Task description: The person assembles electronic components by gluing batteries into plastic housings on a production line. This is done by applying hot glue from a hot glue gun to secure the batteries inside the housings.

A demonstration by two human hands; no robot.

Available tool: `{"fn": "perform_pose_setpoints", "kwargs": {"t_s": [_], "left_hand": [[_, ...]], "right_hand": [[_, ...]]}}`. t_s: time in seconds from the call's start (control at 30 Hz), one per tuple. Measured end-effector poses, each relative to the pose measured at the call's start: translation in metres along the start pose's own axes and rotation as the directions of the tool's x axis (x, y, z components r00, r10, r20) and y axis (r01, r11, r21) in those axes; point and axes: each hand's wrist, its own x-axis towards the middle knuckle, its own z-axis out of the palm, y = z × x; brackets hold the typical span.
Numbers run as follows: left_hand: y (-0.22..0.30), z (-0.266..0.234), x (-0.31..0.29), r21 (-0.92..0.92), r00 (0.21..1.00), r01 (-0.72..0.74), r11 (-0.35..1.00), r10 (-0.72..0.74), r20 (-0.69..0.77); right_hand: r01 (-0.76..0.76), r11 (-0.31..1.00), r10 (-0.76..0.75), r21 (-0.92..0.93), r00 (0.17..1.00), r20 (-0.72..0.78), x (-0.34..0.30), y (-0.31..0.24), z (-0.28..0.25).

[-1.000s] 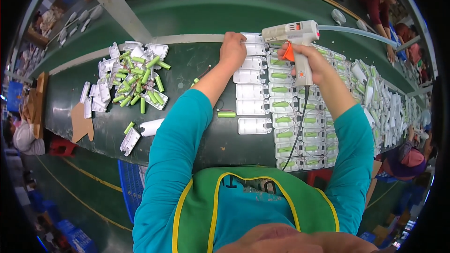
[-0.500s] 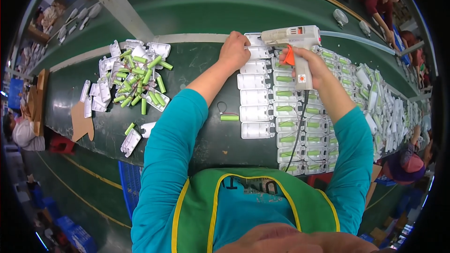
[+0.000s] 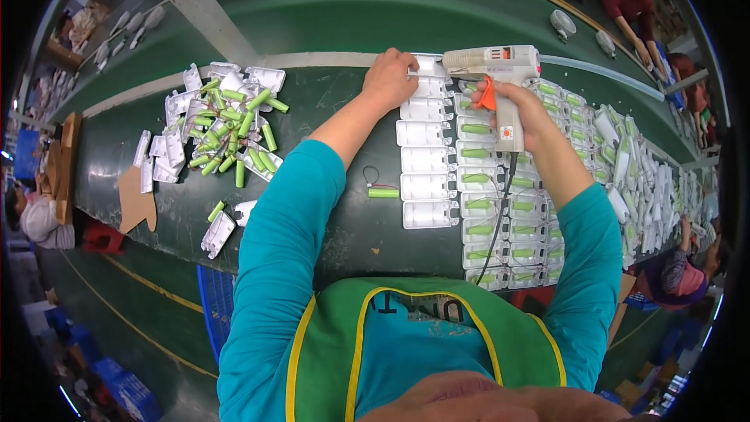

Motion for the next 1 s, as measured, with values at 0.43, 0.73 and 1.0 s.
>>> {"fn": "perform_pose_setpoints", "kwargs": {"t_s": [0.43, 0.73, 1.0], "left_hand": [[0.004, 0.039, 0.011, -0.073, 0.932, -0.131, 0.989, 0.098, -0.349], [0.001, 0.033, 0.007, -0.118, 0.953, -0.179, 0.977, 0.143, -0.266], [0.002, 0.045, 0.016, -0.599, 0.934, -0.141, 0.788, -0.095, -0.345]], "right_hand": [[0.047, 0.999, -0.046, 0.015, 0.999, -0.017, 0.001, 0.000, -0.002], [0.056, 0.998, -0.054, 0.022, 0.997, -0.055, -0.003, 0.000, -0.005], [0.042, 0.998, -0.043, -0.046, 0.999, -0.018, -0.004, 0.001, 0.005]]}}
